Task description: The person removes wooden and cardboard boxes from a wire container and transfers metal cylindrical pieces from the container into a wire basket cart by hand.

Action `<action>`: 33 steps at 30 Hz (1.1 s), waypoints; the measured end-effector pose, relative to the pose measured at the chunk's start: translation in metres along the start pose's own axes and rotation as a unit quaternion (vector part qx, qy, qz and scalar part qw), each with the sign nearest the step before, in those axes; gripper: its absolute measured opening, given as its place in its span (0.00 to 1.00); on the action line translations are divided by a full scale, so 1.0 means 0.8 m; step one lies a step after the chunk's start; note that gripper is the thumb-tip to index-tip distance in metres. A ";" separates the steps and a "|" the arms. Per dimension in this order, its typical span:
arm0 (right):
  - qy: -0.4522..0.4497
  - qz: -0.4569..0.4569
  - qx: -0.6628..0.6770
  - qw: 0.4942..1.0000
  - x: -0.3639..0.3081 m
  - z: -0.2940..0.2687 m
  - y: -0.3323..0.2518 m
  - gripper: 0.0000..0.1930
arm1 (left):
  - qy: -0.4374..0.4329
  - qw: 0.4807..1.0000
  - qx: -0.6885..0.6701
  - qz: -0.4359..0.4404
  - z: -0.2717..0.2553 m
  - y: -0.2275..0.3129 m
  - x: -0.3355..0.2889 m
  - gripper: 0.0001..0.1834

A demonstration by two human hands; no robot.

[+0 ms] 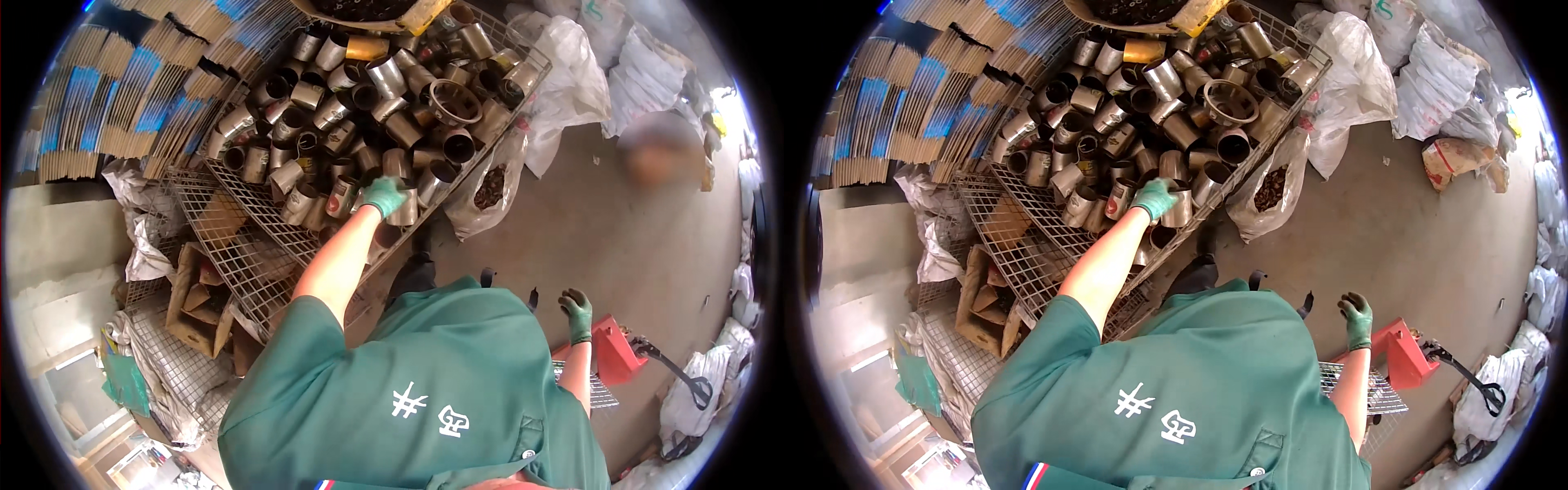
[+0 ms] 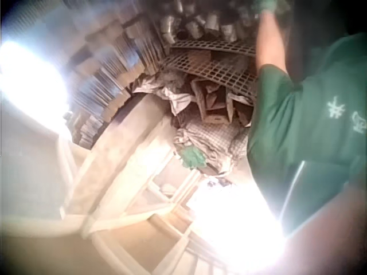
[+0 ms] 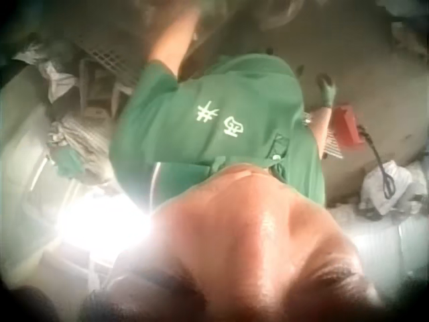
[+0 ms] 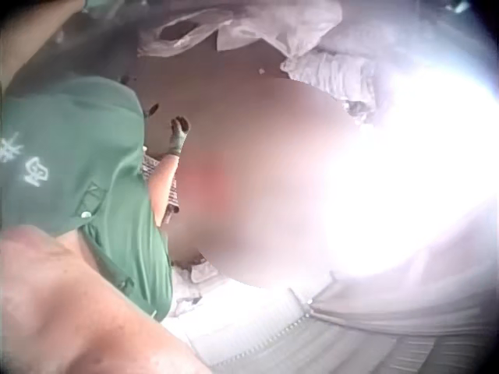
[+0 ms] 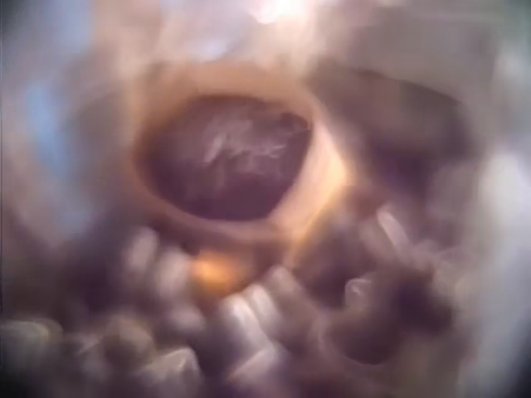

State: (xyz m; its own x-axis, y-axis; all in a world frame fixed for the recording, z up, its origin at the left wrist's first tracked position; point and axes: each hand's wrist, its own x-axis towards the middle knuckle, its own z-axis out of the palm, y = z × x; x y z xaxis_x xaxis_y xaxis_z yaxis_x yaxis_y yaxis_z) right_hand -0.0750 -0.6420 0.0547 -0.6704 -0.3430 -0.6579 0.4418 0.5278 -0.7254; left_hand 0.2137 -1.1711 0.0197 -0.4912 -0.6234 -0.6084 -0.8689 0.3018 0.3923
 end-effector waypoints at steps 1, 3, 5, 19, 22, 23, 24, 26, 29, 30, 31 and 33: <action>-0.025 -0.007 -0.012 1.000 0.011 0.021 -0.015 0.21 | -0.023 0.999 0.041 0.022 0.001 -0.001 0.003 0.25; -0.048 -0.026 -0.030 0.998 0.029 0.067 -0.048 0.20 | -0.021 0.988 0.132 0.073 0.017 -0.016 0.009 0.22; -0.068 -0.043 -0.044 0.996 0.046 0.117 -0.078 0.20 | -0.036 0.990 0.096 0.094 0.015 -0.030 -0.004 0.20; -0.340 -0.353 -0.669 0.559 0.087 0.621 -0.267 0.20 | -0.107 0.986 0.018 -0.123 -0.007 -0.206 -0.083 0.18; -0.277 -0.365 -0.717 0.524 0.147 0.671 -0.205 0.24 | -0.051 0.984 0.038 -0.164 -0.029 -0.192 -0.065 0.20; -0.274 -0.342 -0.741 0.509 0.156 0.686 -0.194 0.23 | -0.008 0.986 0.029 -0.162 -0.031 -0.195 -0.062 0.21; -0.278 -0.342 -0.740 0.507 0.163 0.695 -0.183 0.23 | 0.045 0.985 0.031 -0.161 -0.031 -0.195 -0.057 0.23; -0.225 -0.360 -0.753 0.503 0.178 0.708 -0.167 0.18 | 0.067 0.984 -0.001 -0.167 -0.037 -0.195 -0.037 0.24; -0.260 -0.351 -0.757 0.486 0.218 0.706 -0.172 0.16 | 0.114 0.985 -0.013 -0.125 -0.039 -0.177 -0.002 0.24; -0.232 -0.357 -0.737 0.525 0.224 0.706 -0.181 0.15 | 0.146 0.985 -0.005 -0.090 -0.036 -0.169 0.011 0.23; -0.247 -0.341 -0.718 0.555 0.235 0.704 -0.197 0.14 | 0.165 0.984 0.002 -0.070 -0.033 -0.160 0.027 0.19; -0.258 -0.333 -0.726 0.543 0.219 0.698 -0.235 0.14 | 0.142 0.990 0.004 -0.023 -0.025 -0.152 0.051 0.19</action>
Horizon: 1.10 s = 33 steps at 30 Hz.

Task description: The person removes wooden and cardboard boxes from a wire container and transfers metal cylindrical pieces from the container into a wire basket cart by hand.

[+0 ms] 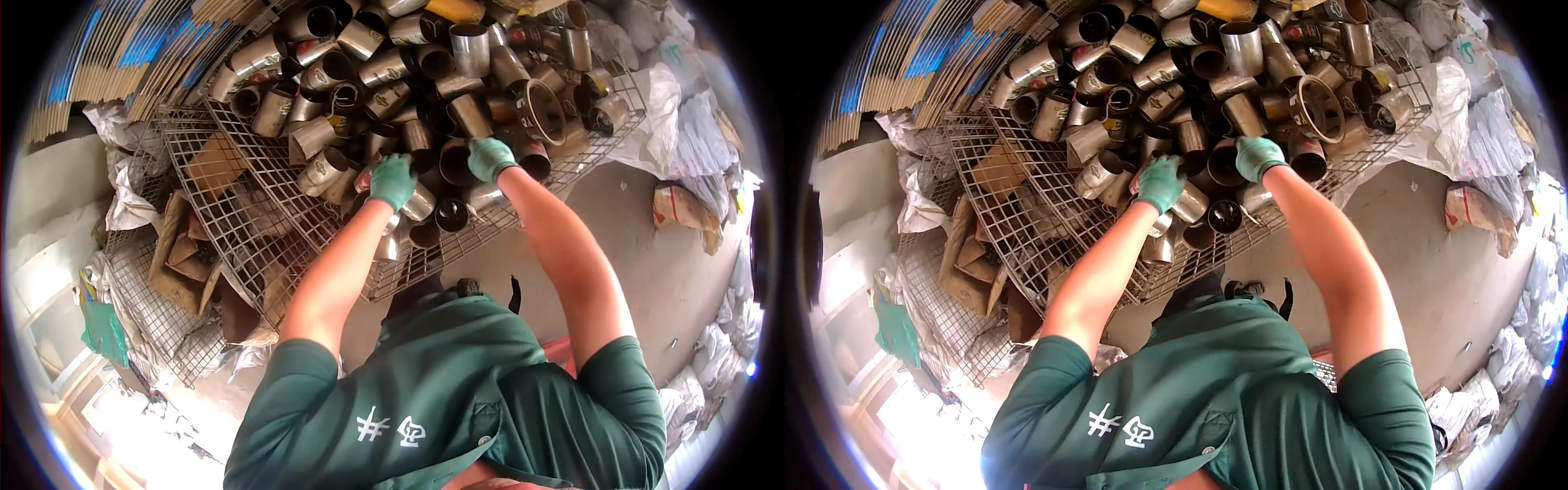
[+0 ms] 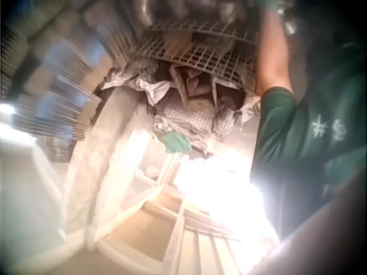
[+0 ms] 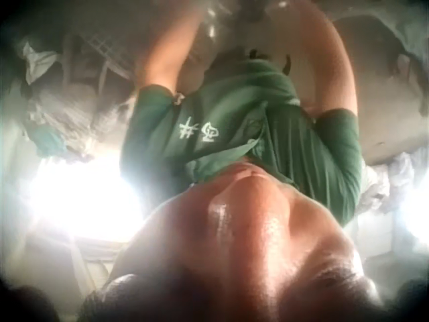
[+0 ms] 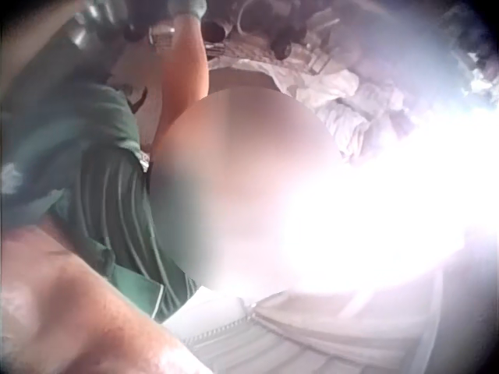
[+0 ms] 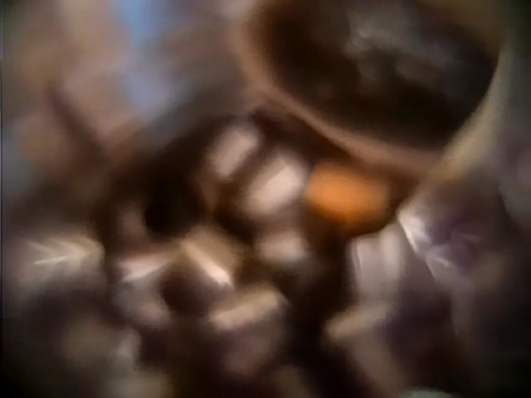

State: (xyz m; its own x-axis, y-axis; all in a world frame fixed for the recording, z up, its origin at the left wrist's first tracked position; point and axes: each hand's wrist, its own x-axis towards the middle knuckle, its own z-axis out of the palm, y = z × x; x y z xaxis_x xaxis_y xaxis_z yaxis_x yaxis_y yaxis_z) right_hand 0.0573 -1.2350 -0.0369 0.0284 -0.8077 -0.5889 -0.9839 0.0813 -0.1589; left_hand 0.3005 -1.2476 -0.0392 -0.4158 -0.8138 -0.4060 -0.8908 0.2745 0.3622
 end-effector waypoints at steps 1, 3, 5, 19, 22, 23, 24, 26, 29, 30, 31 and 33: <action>0.034 0.021 0.105 0.994 -0.019 -0.017 0.004 0.14 | -0.035 0.999 0.005 -0.005 0.012 0.004 0.011 0.21; 0.119 -0.006 0.288 0.950 -0.045 -0.001 0.057 0.15 | -0.091 0.994 0.055 0.033 0.036 0.027 0.040 0.23; 0.072 0.041 0.649 0.756 -0.094 -0.020 0.059 0.18 | -0.178 0.983 0.048 -0.010 0.056 0.027 0.058 0.20; 0.215 -0.015 0.390 0.895 -0.323 -0.001 0.066 0.23 | -0.062 0.848 -0.523 -0.064 -0.014 0.069 -0.015 0.14; 0.250 -0.048 0.376 0.891 -0.322 -0.027 0.042 0.26 | -0.097 0.753 -0.649 -0.040 -0.006 0.101 -0.050 0.13; 0.245 -0.036 0.397 0.884 -0.318 -0.030 0.040 0.26 | -0.089 0.755 -0.649 -0.042 -0.002 0.118 -0.053 0.13; 0.242 -0.042 0.398 0.884 -0.317 -0.027 0.041 0.26 | -0.075 0.768 -0.636 -0.016 -0.001 0.136 -0.065 0.14; 0.231 -0.032 0.431 0.872 -0.321 -0.023 0.044 0.26 | -0.050 0.791 -0.609 0.038 -0.002 0.172 -0.085 0.18; 0.239 -0.031 0.400 0.884 -0.325 -0.029 0.040 0.27 | -0.119 0.645 -0.755 -0.004 -0.031 0.208 -0.103 0.17; 0.249 -0.031 0.401 0.881 -0.328 -0.023 0.044 0.27 | -0.157 0.534 -0.830 -0.023 -0.039 0.220 -0.111 0.16; 0.260 -0.033 0.402 0.877 -0.329 -0.018 0.049 0.27 | -0.098 0.591 -0.801 -0.001 0.000 0.220 -0.115 0.14; 0.278 -0.014 0.346 0.896 -0.335 -0.002 0.064 0.26 | -0.108 0.688 -0.716 0.044 -0.003 0.221 -0.115 0.14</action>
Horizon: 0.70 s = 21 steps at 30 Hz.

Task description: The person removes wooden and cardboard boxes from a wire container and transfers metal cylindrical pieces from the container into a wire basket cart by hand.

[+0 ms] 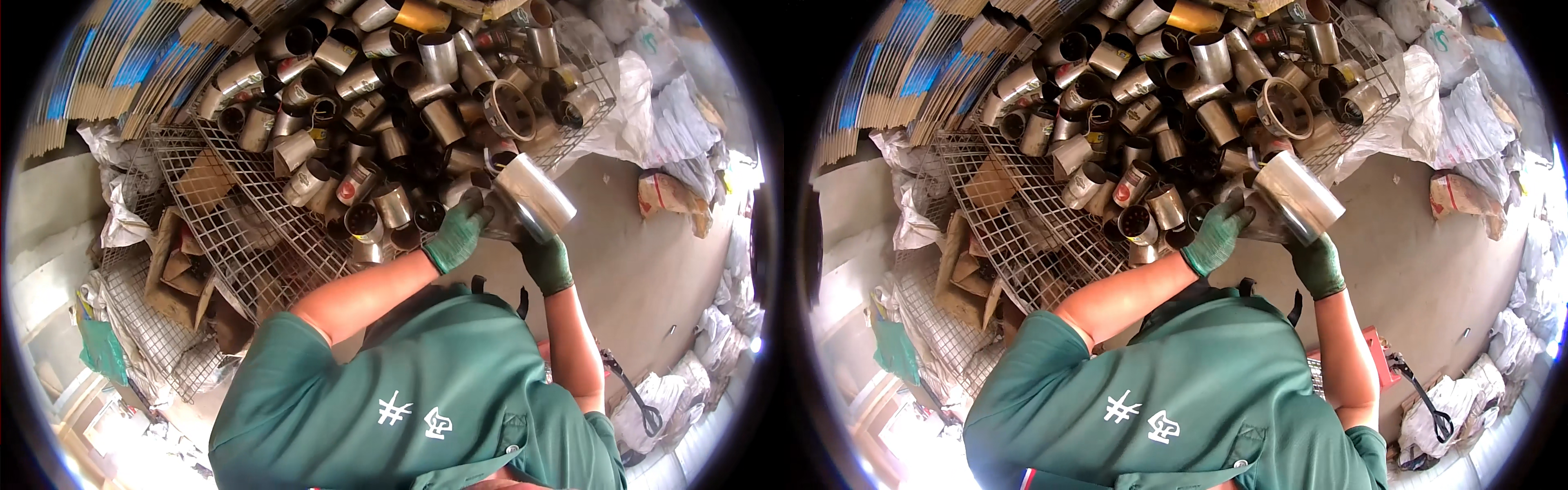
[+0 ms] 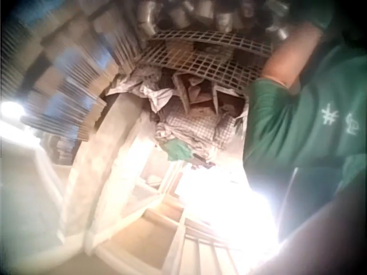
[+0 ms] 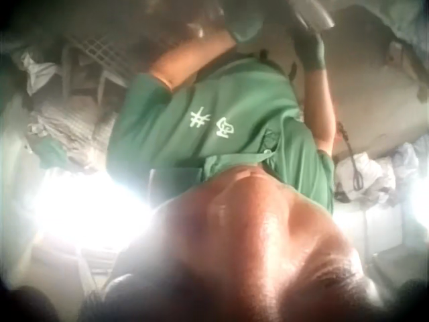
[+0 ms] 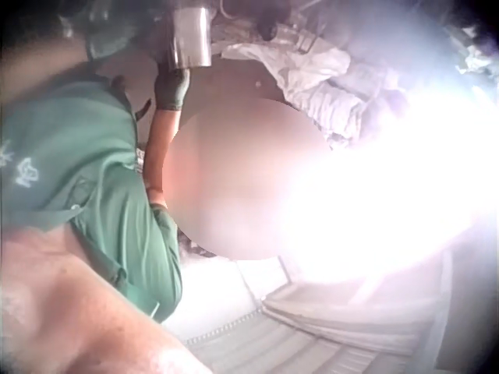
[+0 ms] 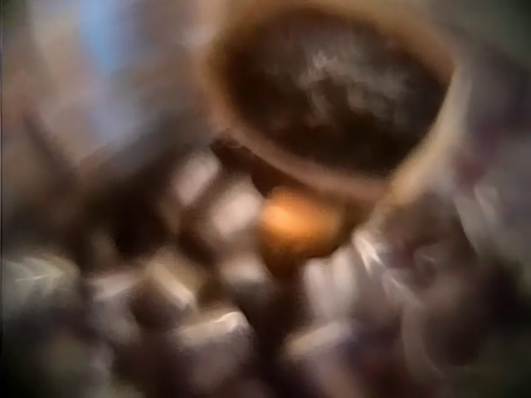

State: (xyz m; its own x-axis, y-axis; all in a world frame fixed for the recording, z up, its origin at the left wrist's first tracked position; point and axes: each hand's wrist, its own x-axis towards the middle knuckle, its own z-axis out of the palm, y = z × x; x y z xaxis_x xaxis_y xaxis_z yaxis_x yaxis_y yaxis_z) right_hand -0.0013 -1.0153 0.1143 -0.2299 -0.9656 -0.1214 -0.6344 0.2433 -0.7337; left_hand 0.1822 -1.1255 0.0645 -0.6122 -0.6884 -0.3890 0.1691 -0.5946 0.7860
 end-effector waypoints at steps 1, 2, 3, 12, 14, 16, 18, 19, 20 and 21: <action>0.003 -0.002 -0.063 0.998 -0.007 0.001 0.008 0.24 | -0.032 0.990 0.135 0.014 -0.002 0.002 0.000 0.14; 0.008 0.004 -0.065 0.998 -0.010 0.002 0.015 0.24 | -0.081 0.976 0.204 -0.009 0.002 0.031 0.002 0.15; 0.001 0.065 -0.068 0.996 -0.015 0.003 0.019 0.22 | -0.085 0.975 0.203 -0.011 -0.002 0.037 0.007 0.15; 0.018 0.173 -0.089 0.981 -0.074 -0.003 0.015 0.25 | 0.083 0.789 0.600 -0.106 -0.162 -0.055 0.155 0.18; 0.045 0.236 -0.082 0.967 -0.102 -0.007 0.024 0.29 | 0.019 0.747 0.649 -0.142 -0.165 -0.071 0.169 0.18; 0.064 0.252 -0.029 0.965 -0.114 -0.016 0.013 0.29 | -0.016 0.724 0.678 -0.127 -0.186 -0.105 0.184 0.18; 0.068 0.281 0.001 0.957 -0.131 -0.025 0.009 0.30 | -0.131 0.655 0.728 -0.152 -0.190 -0.121 0.198 0.16; 0.059 0.323 0.011 0.944 -0.150 -0.028 0.018 0.29 | -0.135 0.652 0.731 -0.151 -0.194 -0.127 0.201 0.16; 0.049 0.327 -0.018 0.944 -0.180 -0.023 0.039 0.29 | -0.128 0.650 0.735 -0.146 -0.195 -0.134 0.206 0.16; 0.037 0.327 -0.045 0.943 -0.209 -0.016 0.062 0.29 | -0.116 0.646 0.740 -0.144 -0.201 -0.138 0.209 0.15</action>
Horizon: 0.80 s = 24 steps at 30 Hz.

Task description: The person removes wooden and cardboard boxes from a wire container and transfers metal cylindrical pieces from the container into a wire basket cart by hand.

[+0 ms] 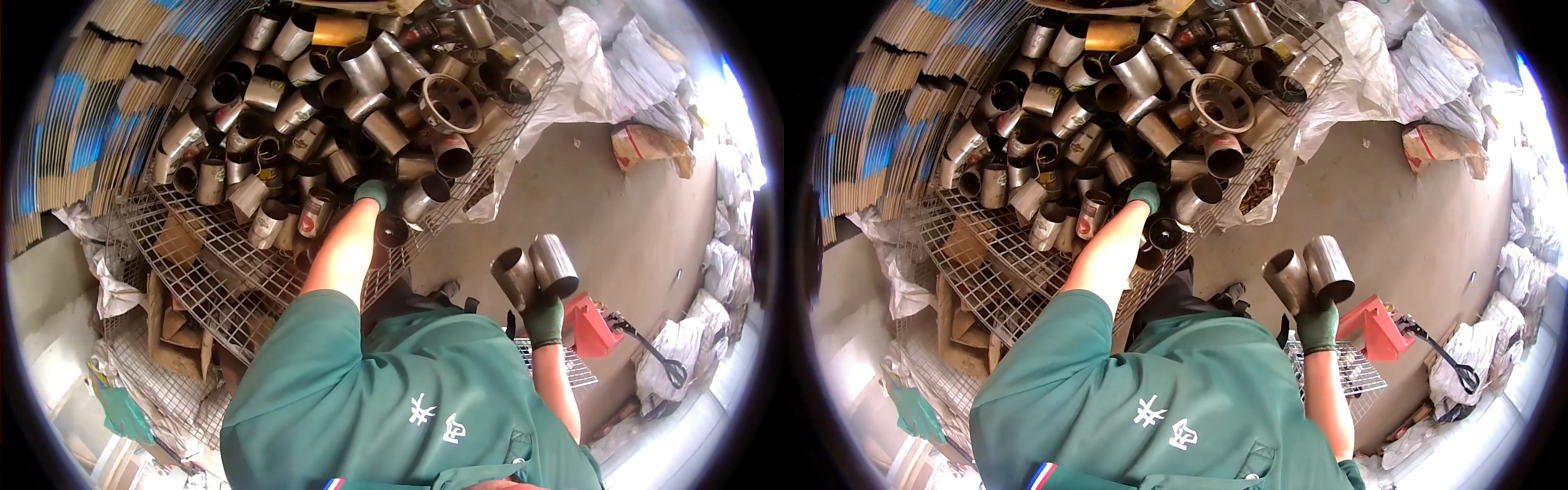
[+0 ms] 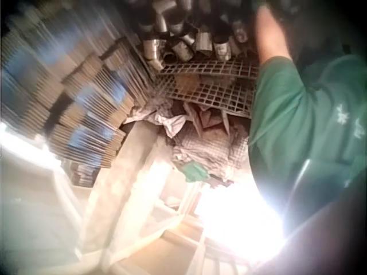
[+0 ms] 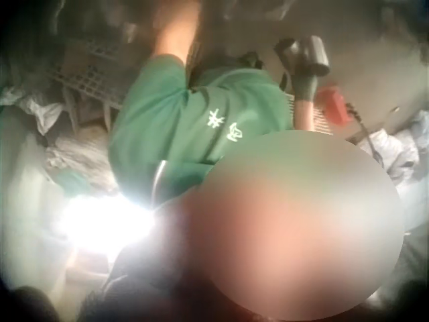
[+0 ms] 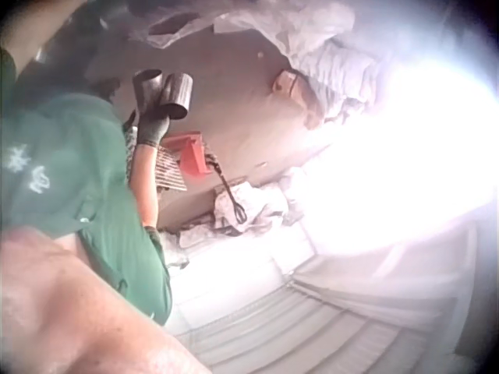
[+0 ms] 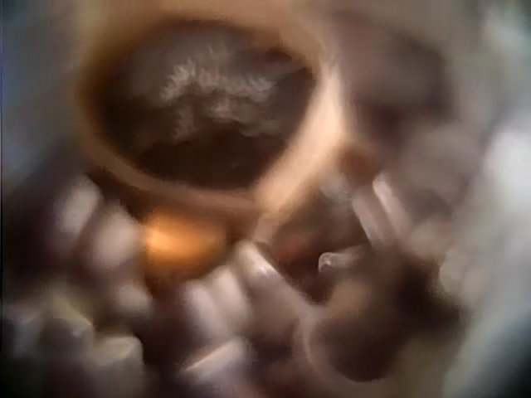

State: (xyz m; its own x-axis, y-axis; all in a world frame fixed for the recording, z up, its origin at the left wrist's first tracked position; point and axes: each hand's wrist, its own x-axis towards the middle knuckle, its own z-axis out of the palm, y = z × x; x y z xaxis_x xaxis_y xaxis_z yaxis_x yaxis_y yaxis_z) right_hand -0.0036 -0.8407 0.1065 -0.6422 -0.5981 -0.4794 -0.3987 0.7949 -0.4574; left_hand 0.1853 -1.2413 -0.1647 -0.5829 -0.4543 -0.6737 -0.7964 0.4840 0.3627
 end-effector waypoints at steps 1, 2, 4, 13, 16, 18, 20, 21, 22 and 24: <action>-0.003 -0.001 -0.031 1.000 -0.009 0.006 0.031 0.29 | 0.010 1.000 0.003 -0.007 0.002 -0.005 0.002 0.15; -0.020 0.011 -0.057 0.998 -0.020 0.007 0.047 0.29 | 0.021 1.000 0.006 -0.017 0.005 -0.012 0.001 0.15; -0.063 0.049 -0.099 0.992 -0.040 0.011 0.069 0.29 | 0.043 0.998 0.015 -0.035 0.009 -0.024 0.001 0.15; 0.129 0.375 0.803 0.445 -0.116 0.040 0.222 0.24 | 0.348 0.903 -0.238 -0.076 -0.049 -0.050 -0.115 0.17; 0.202 0.390 0.790 0.427 -0.178 0.046 0.343 0.24 | 0.325 0.704 -0.623 -0.102 -0.064 -0.004 -0.180 0.15; 0.250 0.374 0.770 0.452 -0.234 0.049 0.448 0.24 | 0.277 0.589 -0.740 -0.170 -0.075 0.040 -0.233 0.13; 0.309 0.370 0.739 0.470 -0.310 0.039 0.550 0.23 | 0.197 0.529 -0.820 -0.094 -0.069 0.072 -0.276 0.15; 0.336 0.372 0.726 0.472 -0.348 0.033 0.591 0.23 | 0.142 0.506 -0.850 -0.046 -0.064 0.093 -0.294 0.16; 0.377 0.379 0.703 0.468 -0.394 0.024 0.637 0.23 | 0.083 0.489 -0.868 0.000 -0.058 0.117 -0.309 0.17; 0.434 0.391 0.673 0.454 -0.475 0.008 0.704 0.23 | -0.022 0.466 -0.881 0.080 -0.043 0.168 -0.329 0.19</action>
State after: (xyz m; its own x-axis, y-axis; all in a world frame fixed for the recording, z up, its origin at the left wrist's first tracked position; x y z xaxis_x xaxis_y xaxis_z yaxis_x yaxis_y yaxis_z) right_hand 0.0197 -0.1664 0.0263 -0.4925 0.5422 -0.6807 0.5594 -0.4020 -0.7249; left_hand 0.2260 -1.0821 0.0833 -0.6840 -0.4841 -0.5457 0.3382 -0.8732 0.3508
